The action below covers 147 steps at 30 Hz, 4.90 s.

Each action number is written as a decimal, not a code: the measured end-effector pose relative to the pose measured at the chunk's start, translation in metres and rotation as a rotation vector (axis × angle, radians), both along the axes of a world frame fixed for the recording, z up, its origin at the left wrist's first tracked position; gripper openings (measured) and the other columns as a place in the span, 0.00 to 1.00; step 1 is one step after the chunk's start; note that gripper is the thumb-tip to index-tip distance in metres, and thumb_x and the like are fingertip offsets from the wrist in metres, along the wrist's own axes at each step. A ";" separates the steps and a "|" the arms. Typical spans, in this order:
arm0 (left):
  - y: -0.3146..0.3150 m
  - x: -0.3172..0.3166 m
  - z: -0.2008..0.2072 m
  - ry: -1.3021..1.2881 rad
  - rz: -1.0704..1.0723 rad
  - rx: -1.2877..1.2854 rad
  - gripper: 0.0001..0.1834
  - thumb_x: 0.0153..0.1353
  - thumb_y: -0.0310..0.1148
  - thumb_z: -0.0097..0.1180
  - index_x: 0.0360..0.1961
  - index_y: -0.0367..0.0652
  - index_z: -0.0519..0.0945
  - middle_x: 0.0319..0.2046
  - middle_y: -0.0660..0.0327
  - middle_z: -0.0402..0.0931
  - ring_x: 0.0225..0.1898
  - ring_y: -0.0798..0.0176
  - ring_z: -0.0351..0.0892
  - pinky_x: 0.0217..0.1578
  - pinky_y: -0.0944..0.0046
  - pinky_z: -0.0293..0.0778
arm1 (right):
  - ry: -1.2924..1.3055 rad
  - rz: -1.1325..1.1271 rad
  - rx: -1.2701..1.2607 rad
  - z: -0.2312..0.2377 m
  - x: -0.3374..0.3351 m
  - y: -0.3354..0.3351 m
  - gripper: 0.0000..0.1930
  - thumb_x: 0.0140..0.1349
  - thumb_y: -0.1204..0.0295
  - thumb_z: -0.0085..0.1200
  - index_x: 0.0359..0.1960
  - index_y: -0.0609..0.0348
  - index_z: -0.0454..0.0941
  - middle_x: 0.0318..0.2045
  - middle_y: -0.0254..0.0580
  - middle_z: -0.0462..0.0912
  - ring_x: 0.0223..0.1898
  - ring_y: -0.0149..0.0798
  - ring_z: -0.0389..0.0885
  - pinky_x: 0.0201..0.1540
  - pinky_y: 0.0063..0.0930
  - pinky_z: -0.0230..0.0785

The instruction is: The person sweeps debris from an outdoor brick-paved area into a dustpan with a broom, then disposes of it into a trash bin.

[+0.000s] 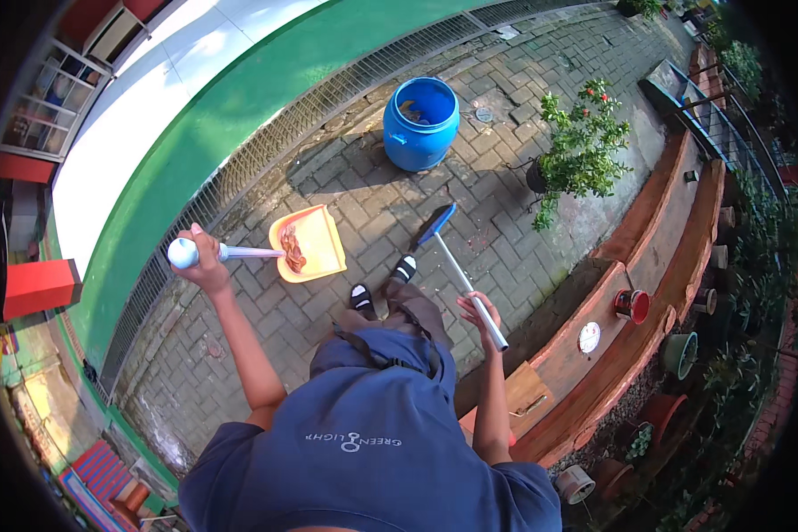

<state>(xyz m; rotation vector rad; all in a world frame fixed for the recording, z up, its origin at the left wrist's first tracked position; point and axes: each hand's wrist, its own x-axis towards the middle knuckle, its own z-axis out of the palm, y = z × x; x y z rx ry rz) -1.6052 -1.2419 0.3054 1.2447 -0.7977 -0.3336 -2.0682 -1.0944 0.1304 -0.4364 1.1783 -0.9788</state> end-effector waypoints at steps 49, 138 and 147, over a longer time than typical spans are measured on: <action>-0.528 -0.376 0.163 -0.588 -0.894 -0.308 0.12 0.50 0.32 0.59 0.31 0.36 0.75 0.21 0.62 0.74 0.22 0.73 0.69 0.25 0.71 0.67 | 0.863 -0.137 0.068 -0.119 -0.070 -0.316 0.11 0.62 0.65 0.43 0.26 0.59 0.66 0.21 0.35 0.67 0.24 0.32 0.65 0.29 0.26 0.62; -0.154 -0.653 0.087 0.388 -1.814 -0.122 0.11 0.57 0.25 0.43 0.21 0.45 0.57 0.08 0.68 0.54 0.06 0.75 0.47 0.07 0.72 0.50 | 0.331 -1.158 0.156 0.051 -0.265 0.038 0.13 0.57 0.67 0.51 0.41 0.57 0.68 0.34 0.46 0.78 0.37 0.33 0.79 0.23 0.25 0.74; -0.168 -0.789 0.100 0.462 -1.810 -0.136 0.11 0.57 0.24 0.44 0.22 0.45 0.58 0.10 0.68 0.52 0.07 0.75 0.46 0.08 0.72 0.48 | 1.459 -1.133 0.726 0.083 -0.369 0.018 0.15 0.57 0.60 0.50 0.30 0.60 0.77 0.14 0.47 0.71 0.17 0.44 0.72 0.21 0.37 0.59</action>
